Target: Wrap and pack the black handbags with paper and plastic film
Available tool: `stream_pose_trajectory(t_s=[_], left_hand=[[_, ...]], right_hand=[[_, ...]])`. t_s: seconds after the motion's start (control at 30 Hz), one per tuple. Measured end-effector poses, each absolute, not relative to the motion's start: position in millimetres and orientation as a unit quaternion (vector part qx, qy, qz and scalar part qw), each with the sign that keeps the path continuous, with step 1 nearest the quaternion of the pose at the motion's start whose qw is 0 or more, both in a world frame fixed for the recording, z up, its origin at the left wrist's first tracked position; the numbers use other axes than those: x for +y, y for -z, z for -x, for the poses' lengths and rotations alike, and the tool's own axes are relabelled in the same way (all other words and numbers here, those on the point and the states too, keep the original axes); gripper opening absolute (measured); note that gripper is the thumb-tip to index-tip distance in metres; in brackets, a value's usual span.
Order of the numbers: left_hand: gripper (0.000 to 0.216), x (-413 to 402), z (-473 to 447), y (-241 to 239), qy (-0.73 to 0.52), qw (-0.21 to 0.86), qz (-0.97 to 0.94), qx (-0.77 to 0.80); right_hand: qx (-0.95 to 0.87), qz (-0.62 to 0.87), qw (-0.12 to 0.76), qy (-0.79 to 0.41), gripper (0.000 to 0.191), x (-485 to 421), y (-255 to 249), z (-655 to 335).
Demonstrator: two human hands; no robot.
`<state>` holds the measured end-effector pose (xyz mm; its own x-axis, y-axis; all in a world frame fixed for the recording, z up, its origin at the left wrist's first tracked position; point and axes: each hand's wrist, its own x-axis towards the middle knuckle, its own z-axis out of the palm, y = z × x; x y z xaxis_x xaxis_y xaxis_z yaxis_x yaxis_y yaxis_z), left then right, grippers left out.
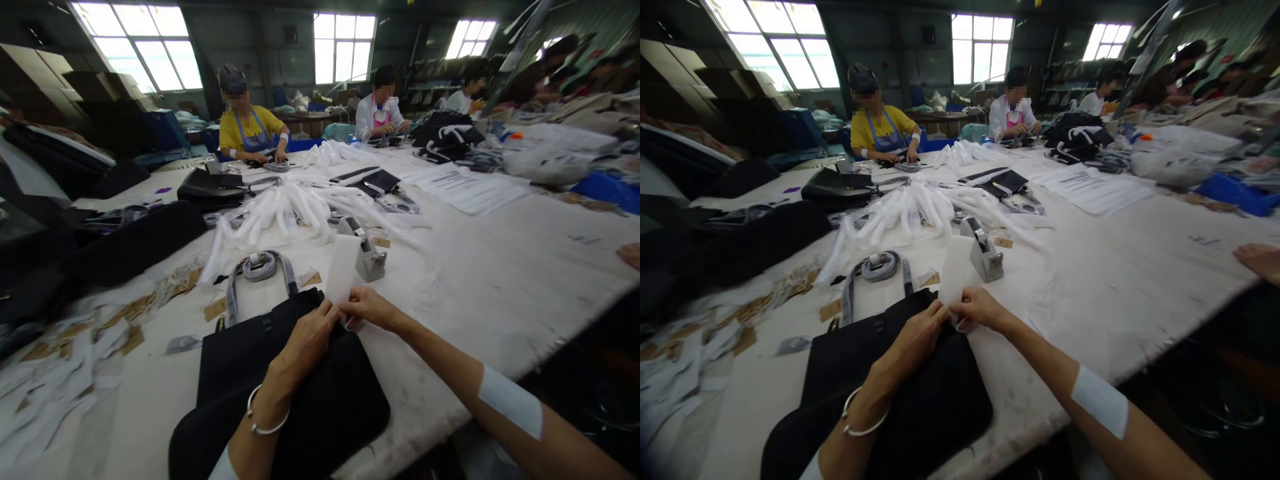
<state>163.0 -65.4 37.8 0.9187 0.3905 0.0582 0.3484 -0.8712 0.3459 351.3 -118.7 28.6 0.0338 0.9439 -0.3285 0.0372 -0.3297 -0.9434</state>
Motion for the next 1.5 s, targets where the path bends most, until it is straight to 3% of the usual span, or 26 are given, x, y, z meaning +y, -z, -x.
stream_pose_trajectory(t_s=[0.1, 0.27, 0.43, 0.6, 0.77, 1.0, 1.23, 1.4, 1.5], left_hand=[[0.026, -69, -162, -37, -0.072, 0.178, -0.964, 0.184], [0.023, -73, -161, -40, -0.085, 0.229, -0.953, 0.178], [0.019, -72, -161, -44, -0.066, 0.254, -0.945, 0.196], [0.016, -71, -163, -45, -0.046, 0.224, -0.947, 0.226], [0.018, -70, -163, -40, -0.076, 0.232, -0.941, 0.233], [0.018, -70, -162, -41, -0.093, 0.245, -0.936, 0.237], [0.019, -67, -160, -37, -0.156, 0.282, -0.919, 0.225], [0.021, -64, -157, -37, -0.207, 0.314, -0.902, 0.214], [0.021, -63, -155, -37, -0.213, 0.316, -0.899, 0.217]], right_hand=[[-0.472, 0.576, 0.262, -0.614, 0.013, -109, -36, -352], [-0.514, 0.544, 0.043, -0.661, 0.021, -94, -32, -355], [-0.496, 0.533, -0.031, -0.685, 0.023, -92, -20, -350], [-0.437, 0.552, 0.056, -0.708, 0.006, -118, -31, -362], [-0.378, 0.627, 0.204, -0.650, 0.021, -166, -38, -371], [-0.301, 0.650, 0.286, -0.637, 0.021, -199, -16, -341], [-0.289, 0.620, 0.245, -0.687, 0.030, -195, -19, -333], [-0.311, 0.558, 0.335, -0.692, 0.013, -198, -31, -329], [-0.261, 0.554, 0.385, -0.691, 0.028, -204, -36, -327]])
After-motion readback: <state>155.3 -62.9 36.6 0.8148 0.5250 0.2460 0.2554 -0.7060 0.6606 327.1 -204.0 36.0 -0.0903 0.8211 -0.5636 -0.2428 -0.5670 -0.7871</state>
